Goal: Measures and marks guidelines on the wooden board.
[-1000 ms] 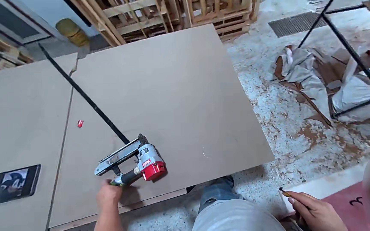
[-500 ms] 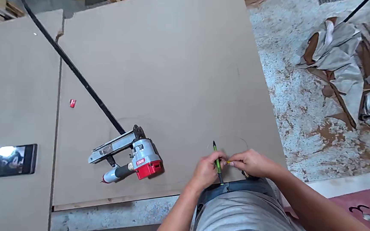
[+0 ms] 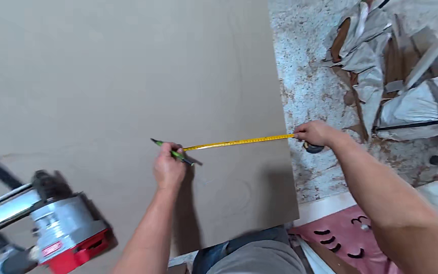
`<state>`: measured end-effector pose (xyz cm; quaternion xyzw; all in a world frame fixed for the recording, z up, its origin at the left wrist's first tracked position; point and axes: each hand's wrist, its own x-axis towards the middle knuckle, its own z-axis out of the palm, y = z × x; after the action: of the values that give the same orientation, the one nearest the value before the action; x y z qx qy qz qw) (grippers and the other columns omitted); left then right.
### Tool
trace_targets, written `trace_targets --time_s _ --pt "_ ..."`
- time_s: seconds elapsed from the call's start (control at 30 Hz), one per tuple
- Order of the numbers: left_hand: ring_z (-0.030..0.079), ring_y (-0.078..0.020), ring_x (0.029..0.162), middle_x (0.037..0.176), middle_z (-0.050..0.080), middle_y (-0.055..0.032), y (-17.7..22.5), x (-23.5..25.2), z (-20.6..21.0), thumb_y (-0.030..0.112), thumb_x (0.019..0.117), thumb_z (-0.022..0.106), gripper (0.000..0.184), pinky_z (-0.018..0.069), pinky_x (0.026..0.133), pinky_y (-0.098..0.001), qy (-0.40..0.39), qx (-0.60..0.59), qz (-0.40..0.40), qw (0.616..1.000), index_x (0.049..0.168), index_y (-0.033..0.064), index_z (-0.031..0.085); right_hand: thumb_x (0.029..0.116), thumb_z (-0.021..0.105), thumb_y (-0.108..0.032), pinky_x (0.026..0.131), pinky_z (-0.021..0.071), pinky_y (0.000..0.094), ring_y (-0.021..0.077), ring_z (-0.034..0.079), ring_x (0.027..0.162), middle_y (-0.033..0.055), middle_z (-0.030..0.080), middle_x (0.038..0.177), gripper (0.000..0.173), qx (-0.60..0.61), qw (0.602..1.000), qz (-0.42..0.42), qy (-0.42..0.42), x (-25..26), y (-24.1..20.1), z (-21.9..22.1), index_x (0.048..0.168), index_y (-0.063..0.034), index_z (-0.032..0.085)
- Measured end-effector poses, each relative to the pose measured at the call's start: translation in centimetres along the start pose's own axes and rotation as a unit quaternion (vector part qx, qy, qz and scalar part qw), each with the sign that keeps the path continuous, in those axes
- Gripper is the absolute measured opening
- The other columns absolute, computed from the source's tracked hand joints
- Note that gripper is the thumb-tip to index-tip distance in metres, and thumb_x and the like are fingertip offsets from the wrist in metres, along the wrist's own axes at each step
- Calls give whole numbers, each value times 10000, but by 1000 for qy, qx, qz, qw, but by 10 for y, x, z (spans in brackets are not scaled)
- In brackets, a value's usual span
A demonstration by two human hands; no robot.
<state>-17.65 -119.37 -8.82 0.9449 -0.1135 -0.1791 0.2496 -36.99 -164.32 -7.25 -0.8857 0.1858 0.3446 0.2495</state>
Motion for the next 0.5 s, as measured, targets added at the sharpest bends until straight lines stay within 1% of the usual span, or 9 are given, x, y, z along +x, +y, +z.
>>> trace_targets --time_s 0.07,0.1,0.13,0.2,0.27,0.33,0.4,0.5 --pt "694 -423 1012 1109 708 -206 7 1 3 240 1065 553 256 529 857 -684 0 21 -4 1000 1227 55 626 1084 495 -301 887 558 542 214 717 917 26 755 1002 280 4 1000 -9 -14 10 0 -2 1189 -206 736" --pt "690 -433 1011 1110 703 -215 9 1 3 229 1065 547 253 523 851 -694 -2 29 -4 1000 1228 51 622 1084 481 -277 903 551 537 206 714 939 17 755 1012 282 10 1000 -14 -16 13 -1 -3 1190 -206 733" --pt "689 -444 1000 1097 700 -227 11 1 2 212 1061 549 244 521 840 -698 -1 36 -3 999 1221 43 623 1086 473 -264 896 548 533 201 710 935 13 753 1002 282 18 1000 -20 -16 15 -2 -4 1175 -205 734" --pt "689 -459 966 1066 698 -244 14 1 0 190 1054 559 229 518 814 -701 4 45 -2 999 1201 28 629 1091 475 -278 869 554 510 181 706 901 -1 749 969 281 28 999 -33 -13 20 -3 -6 1148 -210 741" --pt "691 -449 949 1047 697 -242 14 2 1 188 1052 571 218 520 806 -693 7 48 3 999 1182 26 636 1091 485 -312 882 547 505 172 703 914 -9 750 974 280 27 999 -36 -14 22 -7 -9 1139 -218 745" --pt "685 -455 955 1047 693 -245 14 3 2 189 1054 571 219 517 810 -690 3 46 10 999 1181 21 633 1088 495 -311 884 548 498 173 704 913 -4 749 971 275 23 999 -46 -11 25 -11 -7 1128 -206 746" --pt "685 -464 978 1055 693 -253 16 3 3 186 1058 562 226 514 827 -699 -1 48 16 999 1191 16 631 1082 502 -300 864 551 496 179 702 898 1 744 950 264 24 998 -52 -5 27 -10 -4 1104 -198 744" --pt "682 -467 971 1042 691 -255 19 2 5 191 1060 560 222 509 818 -700 -3 52 23 998 1185 20 626 1083 496 -299 860 554 470 155 701 890 -15 745 948 265 30 998 -50 -6 26 -8 -4 1108 -200 741"
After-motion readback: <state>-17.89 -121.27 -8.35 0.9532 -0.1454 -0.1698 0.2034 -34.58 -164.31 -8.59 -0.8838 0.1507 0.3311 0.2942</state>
